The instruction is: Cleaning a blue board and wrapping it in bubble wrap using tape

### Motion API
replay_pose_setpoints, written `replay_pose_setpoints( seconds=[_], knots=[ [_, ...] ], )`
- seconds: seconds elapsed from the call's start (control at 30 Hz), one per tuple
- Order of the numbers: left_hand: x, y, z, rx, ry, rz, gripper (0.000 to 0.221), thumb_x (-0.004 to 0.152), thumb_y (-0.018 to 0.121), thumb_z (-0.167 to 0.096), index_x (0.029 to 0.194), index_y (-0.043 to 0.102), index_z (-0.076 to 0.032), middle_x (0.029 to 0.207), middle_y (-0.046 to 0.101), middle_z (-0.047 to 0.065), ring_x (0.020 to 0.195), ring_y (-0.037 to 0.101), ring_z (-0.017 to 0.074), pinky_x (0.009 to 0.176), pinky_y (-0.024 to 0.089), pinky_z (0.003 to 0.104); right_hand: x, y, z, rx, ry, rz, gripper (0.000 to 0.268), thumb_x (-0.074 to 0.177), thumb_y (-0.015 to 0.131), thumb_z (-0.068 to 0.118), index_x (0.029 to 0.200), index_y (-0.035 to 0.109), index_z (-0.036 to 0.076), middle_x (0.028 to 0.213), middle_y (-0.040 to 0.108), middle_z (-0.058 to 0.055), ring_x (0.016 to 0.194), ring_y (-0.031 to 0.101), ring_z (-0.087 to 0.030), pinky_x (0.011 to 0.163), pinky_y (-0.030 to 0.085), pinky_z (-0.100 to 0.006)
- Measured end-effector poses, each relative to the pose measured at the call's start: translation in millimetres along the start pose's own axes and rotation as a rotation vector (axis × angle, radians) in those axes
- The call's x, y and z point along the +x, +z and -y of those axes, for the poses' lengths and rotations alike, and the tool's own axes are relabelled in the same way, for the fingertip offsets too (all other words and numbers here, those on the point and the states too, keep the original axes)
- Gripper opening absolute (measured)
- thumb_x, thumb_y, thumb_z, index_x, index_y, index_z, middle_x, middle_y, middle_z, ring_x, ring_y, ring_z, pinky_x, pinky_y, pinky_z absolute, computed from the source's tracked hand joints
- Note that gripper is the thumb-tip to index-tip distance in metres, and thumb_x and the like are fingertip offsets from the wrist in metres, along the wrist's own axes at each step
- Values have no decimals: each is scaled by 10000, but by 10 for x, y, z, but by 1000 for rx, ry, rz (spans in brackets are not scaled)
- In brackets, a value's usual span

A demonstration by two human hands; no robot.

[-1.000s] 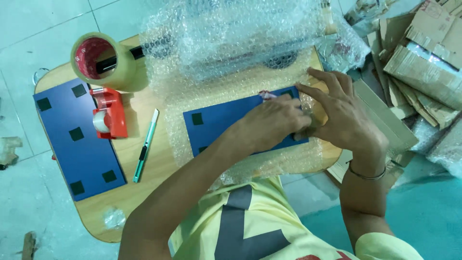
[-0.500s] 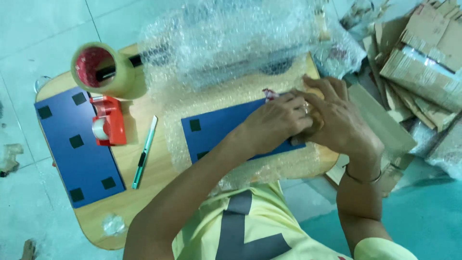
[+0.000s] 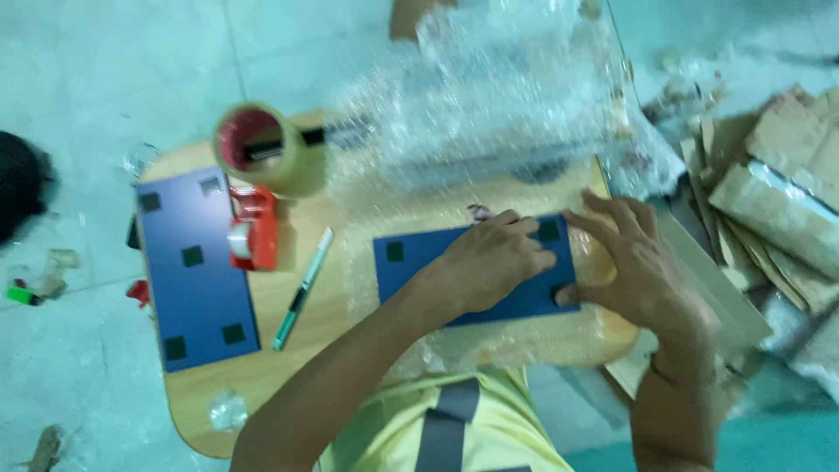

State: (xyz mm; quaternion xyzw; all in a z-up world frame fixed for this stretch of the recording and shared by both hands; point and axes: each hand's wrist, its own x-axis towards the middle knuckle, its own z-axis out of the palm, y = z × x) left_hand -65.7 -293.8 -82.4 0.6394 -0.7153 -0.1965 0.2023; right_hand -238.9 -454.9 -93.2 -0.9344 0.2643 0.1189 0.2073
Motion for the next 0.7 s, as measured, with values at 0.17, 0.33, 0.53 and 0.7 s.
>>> replay_pose_setpoints(
  seconds=[0.17, 0.33, 0.53, 0.7],
  knots=[
    [-406, -369, 460, -91, -155, -104, 227, 646, 689, 74, 761, 603, -101, 813, 644, 40, 800, 604, 257, 809, 487, 426, 9, -120, 59, 64, -63, 2, 1103, 507, 933, 607, 1473, 541, 246, 1619, 382, -46, 1491, 250, -341, 1178, 300, -592],
    [-954, -604, 380, -99, -401, -181, 169, 788, 652, 44, 817, 732, -102, 795, 663, -2, 886, 570, 187, 818, 487, 347, -9, -115, 103, 85, 12, 60, 1100, 488, 965, 554, 1453, 570, 205, 1638, 378, -33, 1520, 227, -323, 1181, 308, -574],
    [-1050, -361, 317, 11, -302, -375, 114, 777, 656, 40, 759, 686, -68, 789, 614, 48, 877, 553, 234, 834, 463, 369, -11, -60, 62, 31, -25, -9, 1159, 432, 978, 566, 1460, 574, 213, 1620, 410, -67, 1512, 245, -366, 1156, 341, -618],
    [-995, -273, 308, 62, -248, -368, 139, 785, 635, 60, 785, 658, -77, 852, 614, 63, 935, 582, 264, 861, 486, 408, -57, -123, 128, 66, -83, -45, 1083, 484, 953, 541, 1446, 589, 204, 1625, 413, -59, 1490, 260, -367, 1158, 327, -600]
  ],
)
